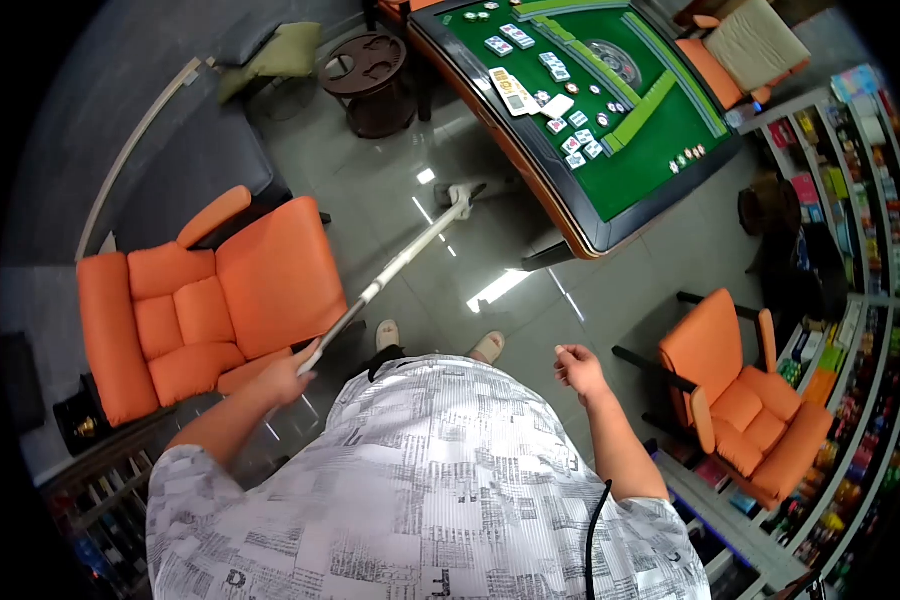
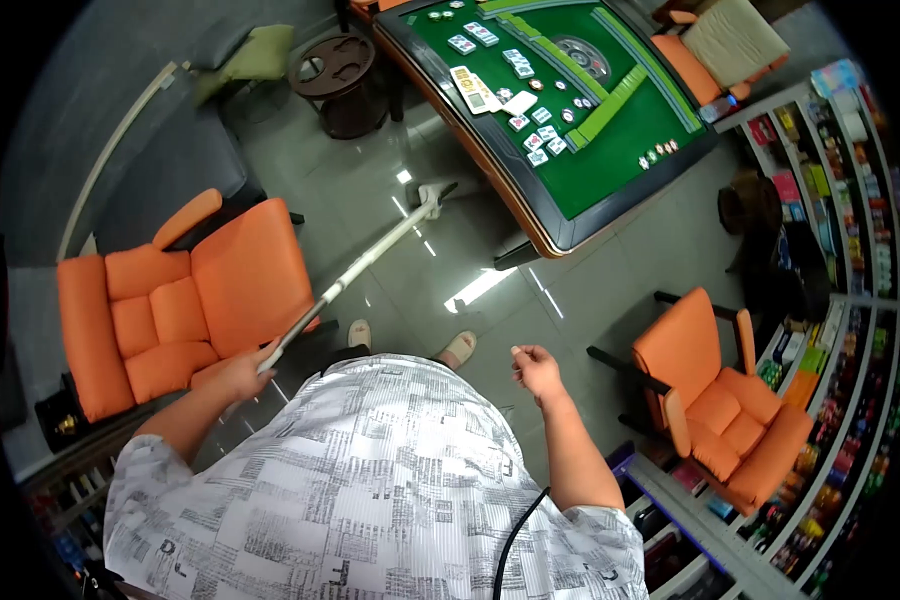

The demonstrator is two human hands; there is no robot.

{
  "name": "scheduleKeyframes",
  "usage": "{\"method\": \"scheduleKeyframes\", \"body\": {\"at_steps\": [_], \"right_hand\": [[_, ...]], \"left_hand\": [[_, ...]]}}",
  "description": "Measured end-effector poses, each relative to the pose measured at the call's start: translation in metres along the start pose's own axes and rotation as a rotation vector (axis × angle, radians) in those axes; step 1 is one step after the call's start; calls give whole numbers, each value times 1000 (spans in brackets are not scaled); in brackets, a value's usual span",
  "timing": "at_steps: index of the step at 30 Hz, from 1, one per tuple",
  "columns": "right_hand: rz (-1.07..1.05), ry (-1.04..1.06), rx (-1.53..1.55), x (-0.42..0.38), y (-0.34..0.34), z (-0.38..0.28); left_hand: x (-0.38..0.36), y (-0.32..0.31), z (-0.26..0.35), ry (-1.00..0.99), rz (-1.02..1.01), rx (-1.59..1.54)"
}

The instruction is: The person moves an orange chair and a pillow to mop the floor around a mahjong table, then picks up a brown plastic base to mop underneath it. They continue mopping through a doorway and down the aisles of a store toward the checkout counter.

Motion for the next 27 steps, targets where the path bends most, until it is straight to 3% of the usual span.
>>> {"method": "scheduleKeyframes", "body": {"at_steps": [2, 3, 4, 7, 10, 13, 18, 20, 22, 25, 27], "right_hand": [[40, -17, 37, -11, -9, -3], [51, -17, 71, -18, -17, -6], [81, -28, 89, -26, -27, -10], [154, -42, 150, -46, -65, -18], [172, -64, 231, -68, -114, -26], [167, -70, 250, -92, -159, -28], [148, -111, 315, -117, -199, -10], [127, -115, 361, -112, -211, 3], [105, -110, 372, -107, -217, 10], [80, -93, 355, -103, -226, 6], [50, -73, 346, -94, -229, 1]], "left_hand": [[77, -1, 2, -180, 0, 3], [126, -7, -5, -433, 64, -9], [144, -7, 27, -14, -151, -342], [221, -30, 59, 33, -399, -971], [251, -44, 72, 72, -348, -896], [253, -38, 52, 63, -224, -514], [245, 0, -53, -88, -158, -189], [278, 1, -162, -560, -33, -104], [211, 27, -187, -655, 69, 168], [102, 40, -203, -201, -108, -89], [42, 30, -224, -109, -145, -118]]}}
Point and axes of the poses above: each hand's wrist, its own x-axis towards the middle knuckle, its own y-axis out of the back of the hand, z = x × y, the point moved 6 cm from there along x, towards the middle knuckle, and after that the axes turned 14 degrees about -x, right-handed, at the moved point
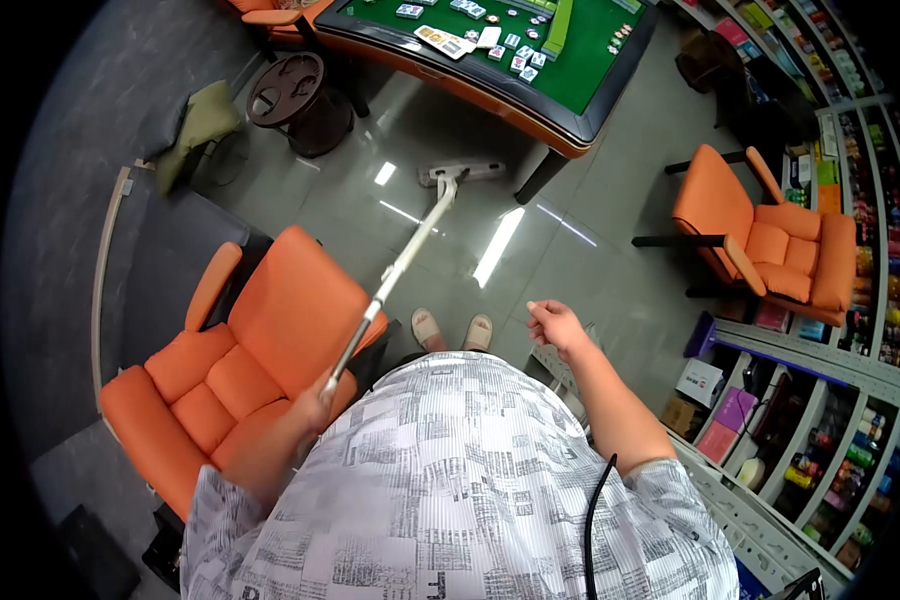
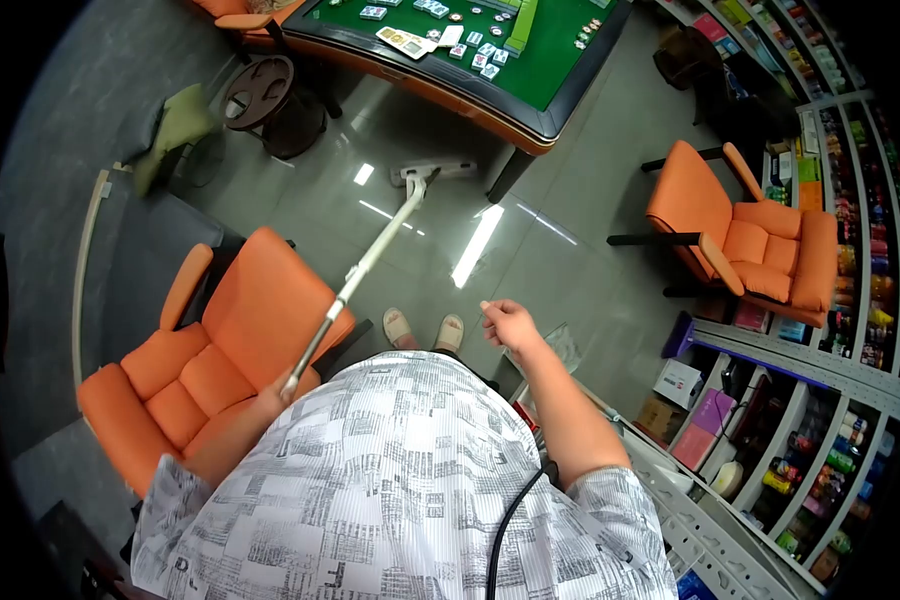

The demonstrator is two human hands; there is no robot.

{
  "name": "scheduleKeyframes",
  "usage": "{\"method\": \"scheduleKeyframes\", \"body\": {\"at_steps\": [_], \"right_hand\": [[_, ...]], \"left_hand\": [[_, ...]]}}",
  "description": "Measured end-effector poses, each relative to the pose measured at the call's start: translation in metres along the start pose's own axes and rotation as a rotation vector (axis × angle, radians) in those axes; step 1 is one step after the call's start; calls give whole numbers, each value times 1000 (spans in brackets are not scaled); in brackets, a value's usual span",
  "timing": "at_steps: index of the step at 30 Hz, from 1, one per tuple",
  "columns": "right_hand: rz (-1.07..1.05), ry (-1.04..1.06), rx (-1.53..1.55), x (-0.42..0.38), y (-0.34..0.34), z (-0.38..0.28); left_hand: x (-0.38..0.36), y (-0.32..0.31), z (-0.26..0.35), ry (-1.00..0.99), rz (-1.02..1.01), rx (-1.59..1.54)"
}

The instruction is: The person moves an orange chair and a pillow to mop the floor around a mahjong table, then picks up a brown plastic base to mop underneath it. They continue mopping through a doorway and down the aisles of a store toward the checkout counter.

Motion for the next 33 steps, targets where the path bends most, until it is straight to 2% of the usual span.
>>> {"method": "scheduleKeyframes", "body": {"at_steps": [2, 4, 5, 8, 12, 16, 19, 21, 25, 26, 28, 30, 31, 32, 33], "right_hand": [[-33, 20, -2, 12, -2, 0], [-44, 45, -14, 19, -6, 1], [-64, 51, -30, 23, -11, 3], [-121, 71, -110, 28, -27, 12], [-221, 114, -241, 42, -54, 33], [-223, 140, -261, 33, -67, 39], [-207, 175, -300, 23, -67, 45], [-189, 167, -302, 17, -67, 44], [-173, 202, -235, -6, -76, 32], [-168, 242, -221, -24, -80, 17], [-158, 325, -196, -79, -89, -30], [-155, 649, -320, -130, -106, -70], [-101, 850, -385, -181, -108, -104], [-65, 1022, -392, -228, -109, -133], [90, 1297, -461, -269, -112, -156]], "left_hand": [[-37, -18, -31, 3, 0, 31], [-81, -51, -69, 134, 61, -398], [-96, -64, -72, 191, 60, -488], [-136, -89, -59, 332, 14, -491], [-168, -104, -35, 392, -69, -328], [-177, -98, 9, 385, -133, 37], [-187, -64, 59, 411, -168, 428], [-195, -33, 104, 437, -189, 584], [-189, -2, 211, 394, -233, 590], [-184, 4, 227, 375, -246, 561], [-155, 6, 229, 93, -355, 482], [-131, -5, 261, -55, -450, 285], [-137, -22, 303, 57, -533, 99], [-127, -37, 308, 117, -519, -152], [-135, -53, 344, 9, -536, -328]]}}
Point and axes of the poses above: each hand's wrist, its own x-axis towards the middle knuckle, its own y-axis out of the back of the hand, z = x × y, the point moved 6 cm from there along x, towards the middle knuckle, and after that the axes turned 14 degrees about -x, right-handed, at the moved point
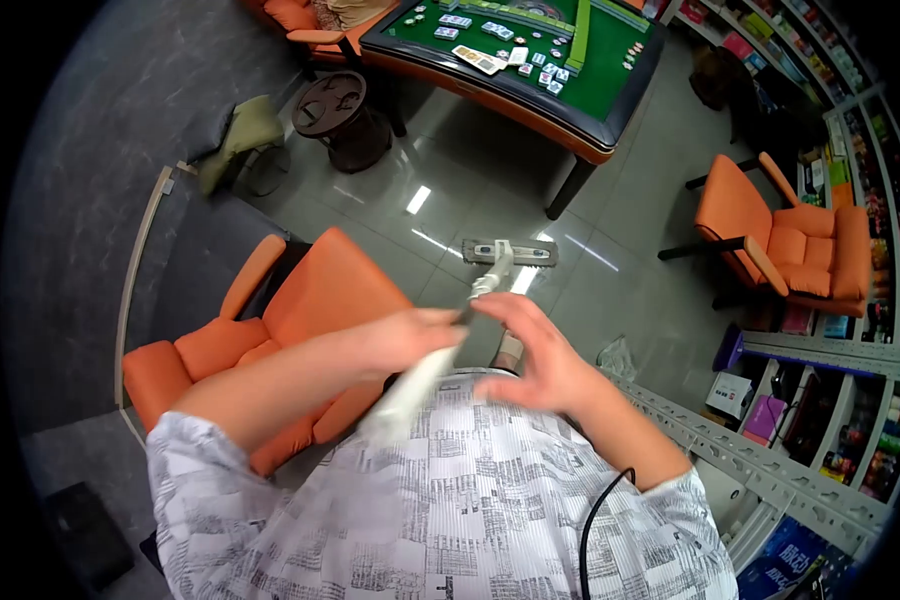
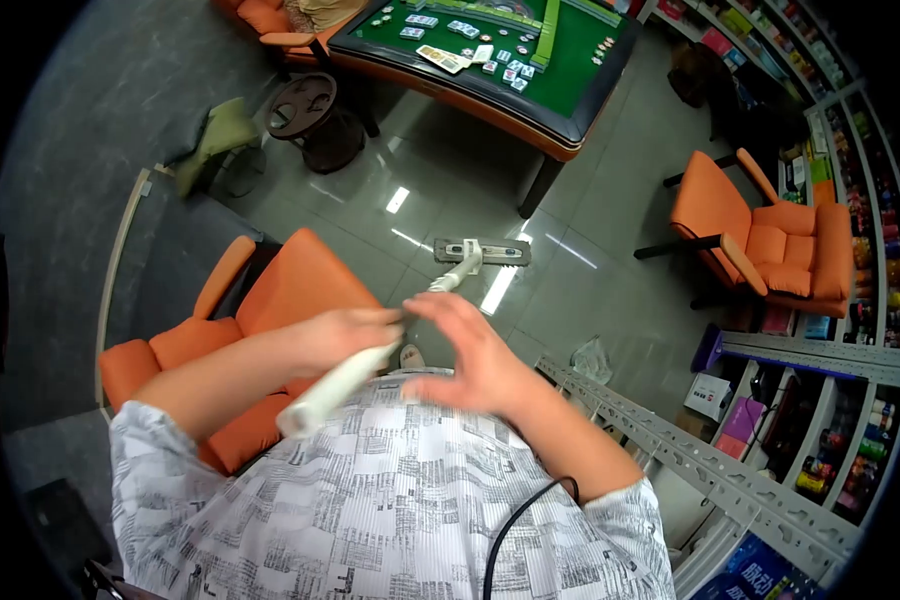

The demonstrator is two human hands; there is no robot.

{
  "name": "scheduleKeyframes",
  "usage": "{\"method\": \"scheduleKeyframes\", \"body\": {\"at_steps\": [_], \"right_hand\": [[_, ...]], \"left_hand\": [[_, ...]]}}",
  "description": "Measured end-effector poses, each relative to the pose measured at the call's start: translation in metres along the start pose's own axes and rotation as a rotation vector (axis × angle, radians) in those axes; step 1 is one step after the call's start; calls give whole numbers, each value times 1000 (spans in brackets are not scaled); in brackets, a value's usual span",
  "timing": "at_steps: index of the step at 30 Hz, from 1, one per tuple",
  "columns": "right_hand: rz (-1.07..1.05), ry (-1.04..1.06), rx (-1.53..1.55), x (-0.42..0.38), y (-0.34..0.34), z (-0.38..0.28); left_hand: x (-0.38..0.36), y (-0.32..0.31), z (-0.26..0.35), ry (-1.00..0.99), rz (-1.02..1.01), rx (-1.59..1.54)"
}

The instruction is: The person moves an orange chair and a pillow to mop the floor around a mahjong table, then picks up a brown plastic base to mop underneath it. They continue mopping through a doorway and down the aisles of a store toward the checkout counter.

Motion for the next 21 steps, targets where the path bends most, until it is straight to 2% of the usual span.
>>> {"method": "scheduleKeyframes", "body": {"at_steps": [1, 2, 4, 5, 6, 8, 9, 11, 12, 13, 16, 18, 21], "right_hand": [[28, 82, -38, 8, 16, -39], [55, 163, -77, 11, 23, -68], [110, 63, -4, -6, 26, -68], [156, 92, 70, -10, 32, -66], [176, 113, 52, -20, 35, -72], [129, 148, -3, -35, 35, -86], [164, 108, -2, -42, 32, -89], [247, 23, -8, -58, 24, -92], [366, -44, -22, -68, 25, -92], [482, -106, -33, -78, 26, -91], [714, -267, -48, -114, 19, -93], [826, -307, -25, -141, 12, -92], [1105, -424, 47, -184, 2, -93]], "left_hand": [[21, -10, -3, -51, -66, -159], [46, -20, -12, -282, -243, -128], [66, -33, -16, -409, -249, -14], [76, -40, -19, -473, -246, 43], [72, -45, -12, -614, -179, 351], [95, -47, -38, -870, 12, 731], [102, -49, -48, -1000, 72, 806], [124, -57, -65, -1143, 109, 742], [138, -62, -69, -1216, 126, 707], [152, -69, -71, -1200, 23, 615], [190, -95, -89, -967, -211, 667], [198, -113, -102, -947, -298, 750], [209, -140, -115, -947, -487, 793]]}}
Point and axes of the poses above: each hand's wrist, its own x-axis towards the middle knuckle, its own y-axis out of the back of the hand, z = x × y, the point moved 6 cm from there along x, towards the middle knuckle, and after that the axes turned 14 degrees about -x, right-handed, at the moved point
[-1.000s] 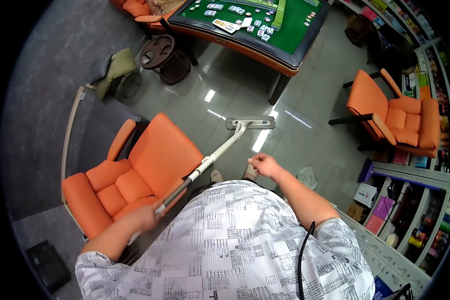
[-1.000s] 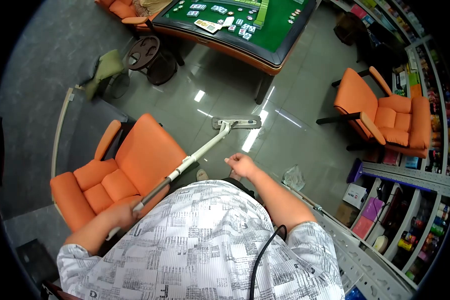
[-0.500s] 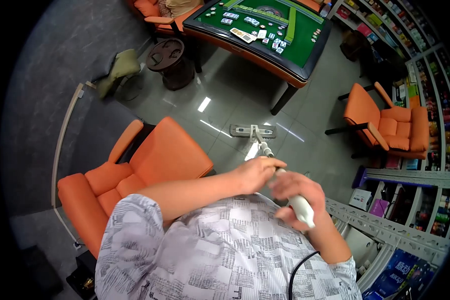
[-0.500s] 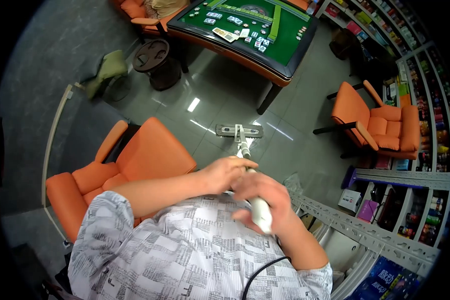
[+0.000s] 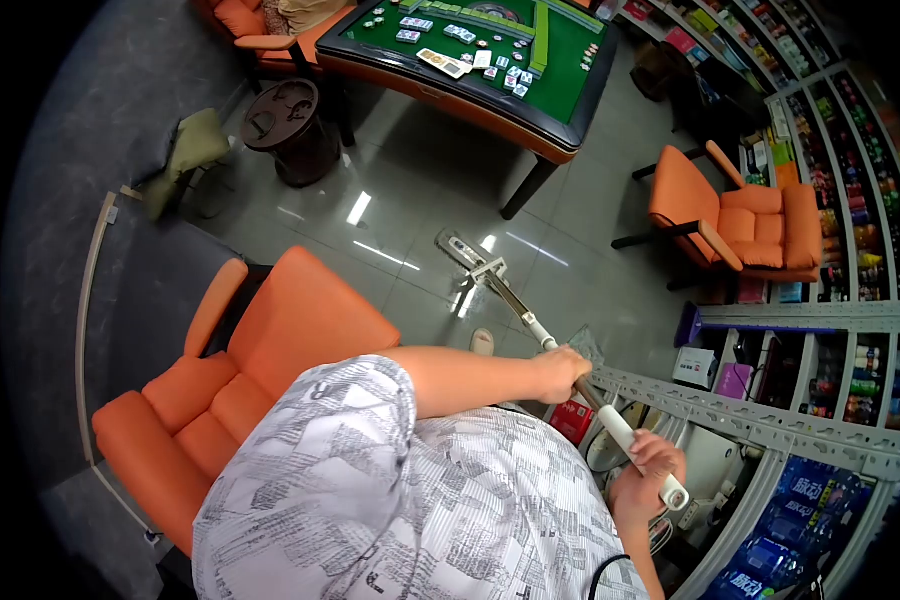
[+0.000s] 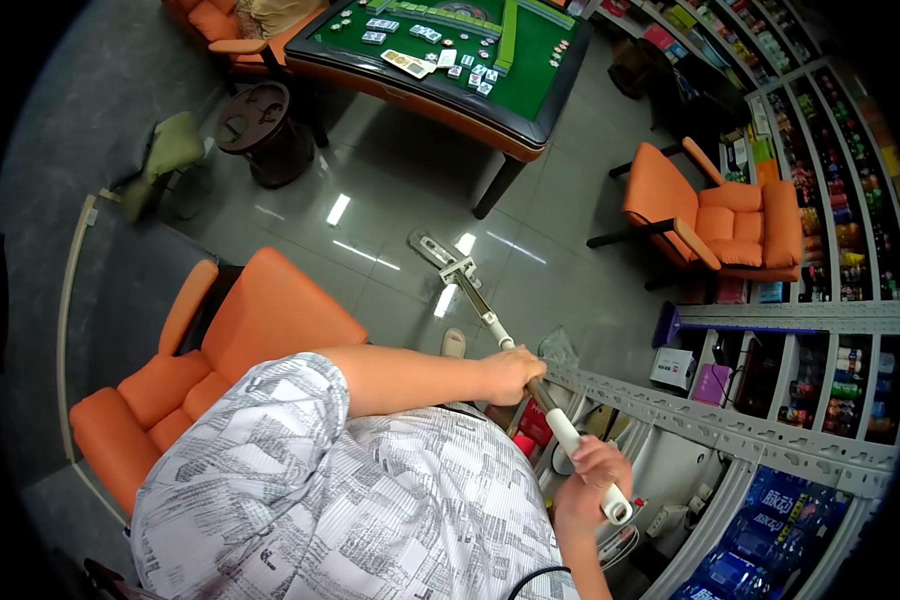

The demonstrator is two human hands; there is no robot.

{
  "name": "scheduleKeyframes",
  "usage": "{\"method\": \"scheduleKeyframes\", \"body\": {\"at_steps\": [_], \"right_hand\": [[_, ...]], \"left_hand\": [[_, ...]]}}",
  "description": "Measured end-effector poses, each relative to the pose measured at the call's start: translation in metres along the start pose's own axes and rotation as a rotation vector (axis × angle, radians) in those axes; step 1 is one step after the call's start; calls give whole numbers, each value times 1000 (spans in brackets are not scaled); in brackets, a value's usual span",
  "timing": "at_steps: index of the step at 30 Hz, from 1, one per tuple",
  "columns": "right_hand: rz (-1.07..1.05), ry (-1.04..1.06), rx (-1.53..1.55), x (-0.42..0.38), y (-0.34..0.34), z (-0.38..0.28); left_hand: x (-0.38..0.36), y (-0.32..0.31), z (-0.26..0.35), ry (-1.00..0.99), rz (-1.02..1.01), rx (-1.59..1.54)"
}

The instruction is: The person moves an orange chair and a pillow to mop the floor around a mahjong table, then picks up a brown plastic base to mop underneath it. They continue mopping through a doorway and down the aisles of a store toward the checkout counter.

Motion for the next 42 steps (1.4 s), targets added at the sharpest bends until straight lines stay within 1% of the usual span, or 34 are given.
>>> {"method": "scheduleKeyframes", "body": {"at_steps": [3, 4, 7, 8, 11, 12, 15, 19, 20, 23, 25, 27, 28, 31, 33, 35, 37, 40, 41, 42], "right_hand": [[233, -280, -123, -24, 23, -5], [193, -343, -176, -32, 30, -6], [-34, -273, -255, -41, 45, -25], [-213, -197, -348, -40, 51, -28], [-29, -351, -379, -57, 87, 0], [66, -399, -399, -58, 88, 6], [313, -574, -233, -54, 86, 22], [318, -666, -215, -23, 67, 33], [276, -701, -212, -17, 66, 40], [308, -715, -191, 5, 54, 66], [241, -714, -104, 23, 42, 86], [207, -706, -40, 50, 16, 100], [154, -720, -35, 59, 4, 109], [75, -728, 30, 75, -27, 153], [-14, -804, 47, 91, -69, 161], [-110, -711, 63, 103, -95, 181], [-255, -587, 4, 121, -128, 175], [-480, -209, -104, 148, -156, 154], [-519, -171, -95, 150, -159, 149], [-562, -130, -72, 154, -164, 143]], "left_hand": [[19, -25, -6, 108, -303, 95], [17, -14, 13, 146, -414, 96], [23, -29, 12, 125, -636, 164], [24, -38, 8, 113, -649, 170], [30, -51, 1, 201, -731, 109], [32, -55, -5, 203, -733, 96], [42, -51, -21, 160, -673, 71], [57, -30, -37, 176, -633, 63], [63, -35, -57, 221, -654, 33], [68, 1, -70, 216, -498, 78], [75, 22, -91, 241, -420, 104], [76, 57, -105, 274, -334, 125], [73, 73, -113, 310, -297, 148], [59, 127, -135, 367, -194, 243], [44, 160, -159, 431, -114, 259], [28, 187, -193, 442, -11, 287], [10, 220, -199, 419, 102, 329], [4, 241, -181, 359, 319, 318], [-7, 252, -170, 351, 410, 313], [-10, 254, -159, 315, 450, 363]]}}
Point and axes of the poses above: each hand's wrist, its own x-axis towards the middle knuckle, its own y-axis out of the back of the hand, z = x × y, the point moved 6 cm from there along x, towards the middle knuckle, and after that the axes turned 14 degrees about -x, right-handed, at the moved point
